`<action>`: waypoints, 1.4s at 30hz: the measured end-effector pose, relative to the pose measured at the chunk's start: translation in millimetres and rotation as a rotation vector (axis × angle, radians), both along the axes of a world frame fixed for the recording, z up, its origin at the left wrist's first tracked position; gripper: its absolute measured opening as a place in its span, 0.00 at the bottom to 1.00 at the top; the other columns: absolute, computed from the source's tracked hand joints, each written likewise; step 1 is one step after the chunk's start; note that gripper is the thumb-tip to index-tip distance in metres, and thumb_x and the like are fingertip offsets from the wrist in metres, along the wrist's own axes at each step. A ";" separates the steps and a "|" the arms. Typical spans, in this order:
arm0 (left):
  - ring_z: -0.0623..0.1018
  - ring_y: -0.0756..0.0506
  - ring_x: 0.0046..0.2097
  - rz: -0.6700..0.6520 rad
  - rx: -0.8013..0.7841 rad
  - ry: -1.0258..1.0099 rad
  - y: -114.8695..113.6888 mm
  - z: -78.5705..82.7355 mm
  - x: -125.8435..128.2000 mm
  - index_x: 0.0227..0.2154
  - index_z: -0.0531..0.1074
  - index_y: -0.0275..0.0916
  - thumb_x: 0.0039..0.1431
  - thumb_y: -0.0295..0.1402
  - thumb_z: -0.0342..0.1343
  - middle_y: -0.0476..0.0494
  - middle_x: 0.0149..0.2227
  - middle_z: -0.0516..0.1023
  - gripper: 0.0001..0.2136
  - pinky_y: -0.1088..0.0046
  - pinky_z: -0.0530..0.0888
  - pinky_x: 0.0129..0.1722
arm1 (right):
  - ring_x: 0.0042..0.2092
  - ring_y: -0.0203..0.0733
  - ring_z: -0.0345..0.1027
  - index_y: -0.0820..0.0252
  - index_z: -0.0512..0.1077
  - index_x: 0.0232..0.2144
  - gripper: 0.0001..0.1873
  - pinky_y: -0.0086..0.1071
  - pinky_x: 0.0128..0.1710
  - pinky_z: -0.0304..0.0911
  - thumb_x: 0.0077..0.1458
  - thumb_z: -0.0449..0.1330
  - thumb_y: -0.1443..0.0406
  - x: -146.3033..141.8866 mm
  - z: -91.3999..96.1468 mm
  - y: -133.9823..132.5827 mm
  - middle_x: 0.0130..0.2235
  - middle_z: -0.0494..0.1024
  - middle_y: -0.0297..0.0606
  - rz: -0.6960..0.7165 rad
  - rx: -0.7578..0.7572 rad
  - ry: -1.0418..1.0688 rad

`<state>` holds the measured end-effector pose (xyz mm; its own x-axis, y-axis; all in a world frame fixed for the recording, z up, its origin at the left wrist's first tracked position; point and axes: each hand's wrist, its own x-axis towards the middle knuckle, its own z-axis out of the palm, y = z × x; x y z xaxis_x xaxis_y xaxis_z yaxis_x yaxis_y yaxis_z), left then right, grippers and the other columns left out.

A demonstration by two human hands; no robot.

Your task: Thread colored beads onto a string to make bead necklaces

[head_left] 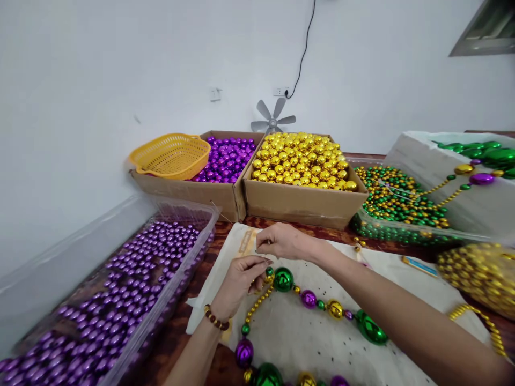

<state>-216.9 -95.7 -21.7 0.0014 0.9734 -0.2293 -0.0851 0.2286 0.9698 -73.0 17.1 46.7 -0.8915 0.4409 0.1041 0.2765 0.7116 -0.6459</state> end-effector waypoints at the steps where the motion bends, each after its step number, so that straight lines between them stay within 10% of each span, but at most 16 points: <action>1: 0.63 0.55 0.20 -0.008 -0.007 -0.017 -0.8 0.5 -2.1 0.34 0.75 0.34 0.54 0.40 0.58 0.51 0.20 0.67 0.12 0.79 0.51 0.19 | 0.25 0.31 0.63 0.61 0.74 0.25 0.06 0.23 0.25 0.49 0.51 0.58 0.71 -2.7 -3.0 3.1 0.23 0.72 0.29 -0.007 -0.022 0.006; 13: 0.65 0.54 0.21 0.077 0.019 0.150 8.5 -5.2 -17.5 0.25 0.71 0.35 0.54 0.40 0.58 0.52 0.20 0.67 0.12 0.80 0.60 0.21 | 0.22 0.30 0.70 0.61 0.71 0.45 0.16 0.23 0.21 0.63 0.58 0.54 0.58 -5.9 -66.0 2.2 0.38 0.77 0.37 -0.225 -0.495 0.179; 19: 0.72 0.50 0.26 0.060 0.020 0.143 10.1 -11.3 -34.6 0.26 0.75 0.34 0.53 0.42 0.59 0.45 0.26 0.76 0.13 0.77 0.66 0.26 | 0.23 0.32 0.67 0.63 0.74 0.29 0.09 0.23 0.24 0.63 0.53 0.58 0.62 -0.9 -92.1 -19.4 0.23 0.72 0.31 -0.326 -0.636 0.266; 29: 0.72 0.52 0.31 0.022 -0.030 -0.141 11.6 -12.2 -37.6 0.29 0.77 0.34 0.48 0.32 0.65 0.46 0.30 0.77 0.06 0.77 0.68 0.35 | 0.22 0.31 0.65 0.62 0.76 0.25 0.10 0.23 0.20 0.60 0.48 0.64 0.59 21.1 -80.9 -36.9 0.25 0.74 0.32 -0.219 -0.754 0.249; 34: 0.73 0.50 0.33 -0.075 0.077 0.026 11.7 11.2 -29.1 0.30 0.77 0.36 0.50 0.32 0.63 0.45 0.32 0.78 0.06 0.75 0.68 0.35 | 0.19 0.31 0.65 0.62 0.73 0.39 0.20 0.23 0.19 0.60 0.60 0.50 0.53 6.8 -80.8 -19.4 0.23 0.73 0.31 -0.192 -0.916 0.267; 42: 0.74 0.46 0.35 -0.097 0.341 0.482 10.5 13.1 -27.5 0.30 0.79 0.39 0.55 0.34 0.58 0.45 0.31 0.78 0.06 0.73 0.68 0.38 | 0.13 0.24 0.48 0.67 0.75 0.38 0.15 0.21 0.12 0.43 0.47 0.62 0.64 6.4 -79.6 0.3 0.21 0.73 0.29 0.072 -1.122 0.056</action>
